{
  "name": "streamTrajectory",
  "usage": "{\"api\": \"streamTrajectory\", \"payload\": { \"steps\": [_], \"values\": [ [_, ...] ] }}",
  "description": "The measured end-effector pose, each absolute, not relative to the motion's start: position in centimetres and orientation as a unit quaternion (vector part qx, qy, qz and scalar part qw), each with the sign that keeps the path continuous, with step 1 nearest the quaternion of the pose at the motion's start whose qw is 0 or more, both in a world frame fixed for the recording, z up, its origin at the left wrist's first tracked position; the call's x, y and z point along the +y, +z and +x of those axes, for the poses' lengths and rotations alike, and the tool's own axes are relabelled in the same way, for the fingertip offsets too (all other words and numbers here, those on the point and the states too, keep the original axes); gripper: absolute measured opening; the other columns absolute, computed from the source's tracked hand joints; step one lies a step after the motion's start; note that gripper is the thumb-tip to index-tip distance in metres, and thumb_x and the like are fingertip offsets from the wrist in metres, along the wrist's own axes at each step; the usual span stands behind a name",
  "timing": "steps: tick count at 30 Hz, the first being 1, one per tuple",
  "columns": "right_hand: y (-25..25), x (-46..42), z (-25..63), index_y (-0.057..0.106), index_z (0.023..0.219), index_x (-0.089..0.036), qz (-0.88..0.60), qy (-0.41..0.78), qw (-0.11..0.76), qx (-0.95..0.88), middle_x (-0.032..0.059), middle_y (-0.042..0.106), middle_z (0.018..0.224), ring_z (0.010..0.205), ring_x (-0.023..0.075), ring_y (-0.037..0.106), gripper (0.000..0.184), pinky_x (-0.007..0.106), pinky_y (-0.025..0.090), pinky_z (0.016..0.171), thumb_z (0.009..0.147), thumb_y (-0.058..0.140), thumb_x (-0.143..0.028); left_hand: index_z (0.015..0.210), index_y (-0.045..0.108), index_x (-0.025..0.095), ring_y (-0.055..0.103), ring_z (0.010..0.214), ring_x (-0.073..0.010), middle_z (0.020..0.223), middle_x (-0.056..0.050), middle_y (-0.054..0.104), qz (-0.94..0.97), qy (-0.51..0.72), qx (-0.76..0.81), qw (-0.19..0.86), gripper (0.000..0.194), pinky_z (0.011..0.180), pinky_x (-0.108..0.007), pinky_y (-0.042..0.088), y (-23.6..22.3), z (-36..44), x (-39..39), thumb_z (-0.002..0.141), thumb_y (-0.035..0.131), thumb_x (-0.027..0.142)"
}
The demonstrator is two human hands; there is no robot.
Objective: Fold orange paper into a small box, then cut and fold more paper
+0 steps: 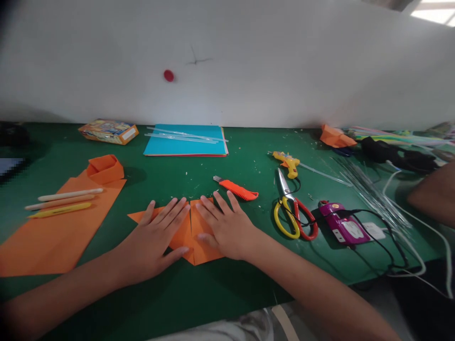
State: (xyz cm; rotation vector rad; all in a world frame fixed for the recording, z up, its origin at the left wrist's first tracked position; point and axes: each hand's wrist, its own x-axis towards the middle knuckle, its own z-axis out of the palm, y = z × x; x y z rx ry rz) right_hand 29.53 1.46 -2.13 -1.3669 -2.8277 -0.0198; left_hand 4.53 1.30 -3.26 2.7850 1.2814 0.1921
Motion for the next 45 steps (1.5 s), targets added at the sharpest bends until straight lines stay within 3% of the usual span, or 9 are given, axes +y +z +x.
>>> {"api": "streamTrajectory", "payload": {
  "steps": [7,13,22,28,38,45],
  "values": [
    [-2.2,2.1,29.9,0.02,0.164,-0.016,-0.415,0.018,-0.018,-0.909,0.0074,0.016,0.171,0.156,0.0388,0.015,0.071,0.067,0.014,0.123,0.107,0.024,-0.058,0.164,0.021,0.019,0.025,0.154,-0.0364,0.167,-0.014,0.028,0.907,0.057,0.415,0.038,0.084,0.123,-0.065,0.003,-3.2,4.5,1.4,0.099,0.036,0.069],
    [-2.1,3.0,29.8,0.017,0.165,-0.025,-0.419,0.014,-0.009,-0.908,0.0055,0.023,0.17,0.156,0.0379,0.015,0.067,0.069,0.01,0.123,0.107,0.027,-0.057,0.163,0.024,0.02,0.026,0.154,-0.0365,0.167,-0.013,0.029,0.909,0.066,0.41,0.03,0.079,0.124,-0.064,0.005,-3.5,4.5,1.5,0.099,0.038,0.064],
    [-1.7,2.4,29.7,0.022,0.164,-0.023,-0.448,0.026,-0.013,-0.893,0.0041,0.022,0.17,0.154,0.0404,0.021,0.074,0.069,0.011,0.122,0.104,0.025,-0.065,0.164,0.02,0.016,0.024,0.154,-0.0378,0.168,-0.014,0.025,0.895,0.057,0.442,0.031,0.085,0.122,-0.068,0.003,-3.5,4.6,1.3,0.098,0.039,0.066],
    [-1.7,1.9,29.7,0.025,0.163,-0.023,-0.463,0.007,-0.009,-0.887,0.0013,0.024,0.169,0.154,0.0417,0.02,0.075,0.068,0.007,0.123,0.103,0.025,-0.067,0.163,0.026,0.016,0.021,0.155,-0.0373,0.168,-0.013,0.026,0.895,0.045,0.444,0.032,0.082,0.123,-0.067,0.002,-3.1,4.5,1.2,0.098,0.039,0.064],
    [-2.2,2.1,30.0,0.022,0.164,-0.023,-0.456,0.011,-0.001,-0.89,0.0017,0.022,0.17,0.153,0.0416,0.022,0.078,0.069,0.01,0.122,0.102,0.025,-0.069,0.163,0.026,0.015,0.019,0.156,-0.0362,0.168,-0.012,0.025,0.894,0.027,0.445,0.034,0.083,0.124,-0.063,0.001,-2.9,4.1,1.0,0.099,0.037,0.066],
    [-2.1,2.3,30.1,0.022,0.164,-0.025,-0.453,0.023,-0.001,-0.891,0.002,0.022,0.17,0.153,0.0429,0.022,0.079,0.07,0.012,0.122,0.101,0.028,-0.071,0.165,0.018,0.019,0.018,0.156,-0.0363,0.169,-0.01,0.022,0.905,0.023,0.423,0.046,0.086,0.124,-0.062,0.001,-2.8,3.5,1.6,0.098,0.036,0.07]
  ]
}}
